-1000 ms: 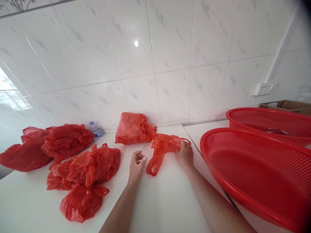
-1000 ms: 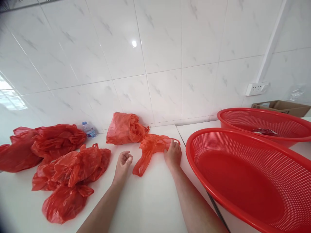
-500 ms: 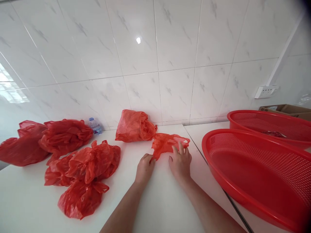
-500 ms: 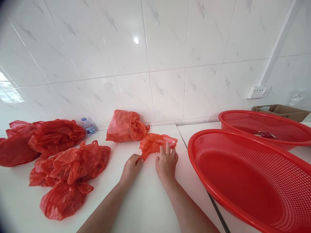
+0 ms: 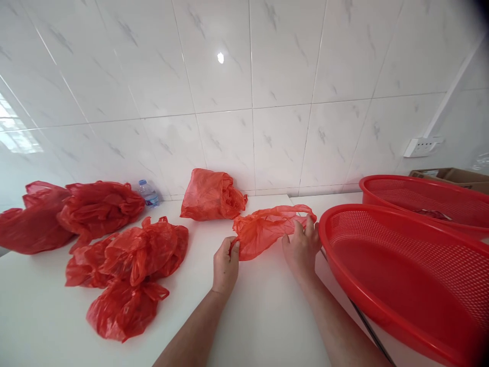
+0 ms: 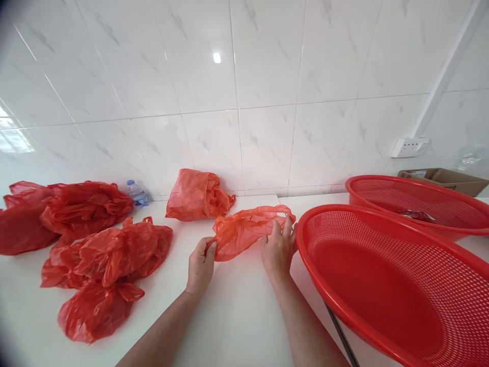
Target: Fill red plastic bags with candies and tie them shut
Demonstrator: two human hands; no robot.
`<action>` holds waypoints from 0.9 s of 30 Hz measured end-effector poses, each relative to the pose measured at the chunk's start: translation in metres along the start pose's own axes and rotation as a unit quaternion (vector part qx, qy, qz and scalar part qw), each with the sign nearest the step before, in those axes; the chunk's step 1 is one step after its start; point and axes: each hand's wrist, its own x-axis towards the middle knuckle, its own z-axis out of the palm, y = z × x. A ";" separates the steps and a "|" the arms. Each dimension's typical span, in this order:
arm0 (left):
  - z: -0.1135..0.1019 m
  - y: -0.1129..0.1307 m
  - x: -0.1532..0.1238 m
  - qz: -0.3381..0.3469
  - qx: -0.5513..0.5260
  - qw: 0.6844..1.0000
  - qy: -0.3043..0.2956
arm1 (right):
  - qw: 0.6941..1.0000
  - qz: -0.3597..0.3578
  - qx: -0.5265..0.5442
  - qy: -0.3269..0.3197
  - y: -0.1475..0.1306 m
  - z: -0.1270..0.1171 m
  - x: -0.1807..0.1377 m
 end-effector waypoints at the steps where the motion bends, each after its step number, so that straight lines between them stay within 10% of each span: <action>1: 0.000 0.001 0.000 0.000 -0.001 1.000 0.003 | 1.000 -0.008 0.003 0.009 -0.002 -0.002 -0.001; 8: 0.003 0.001 -0.002 0.004 -0.008 1.000 0.008 | 0.990 -0.130 0.048 -0.002 -0.043 -0.016 -0.022; 15: 0.001 0.000 -0.002 -0.019 -0.010 0.999 0.030 | 0.973 -0.015 0.060 -0.222 -0.012 0.007 -0.016; 19: -0.001 -0.003 -0.001 -0.019 -0.004 1.000 0.025 | 0.959 0.009 0.182 -0.216 -0.012 0.005 -0.016; 27: 0.006 0.020 -0.015 0.002 -0.101 0.974 -0.205 | 0.927 -0.097 0.329 -0.154 -0.030 0.002 -0.019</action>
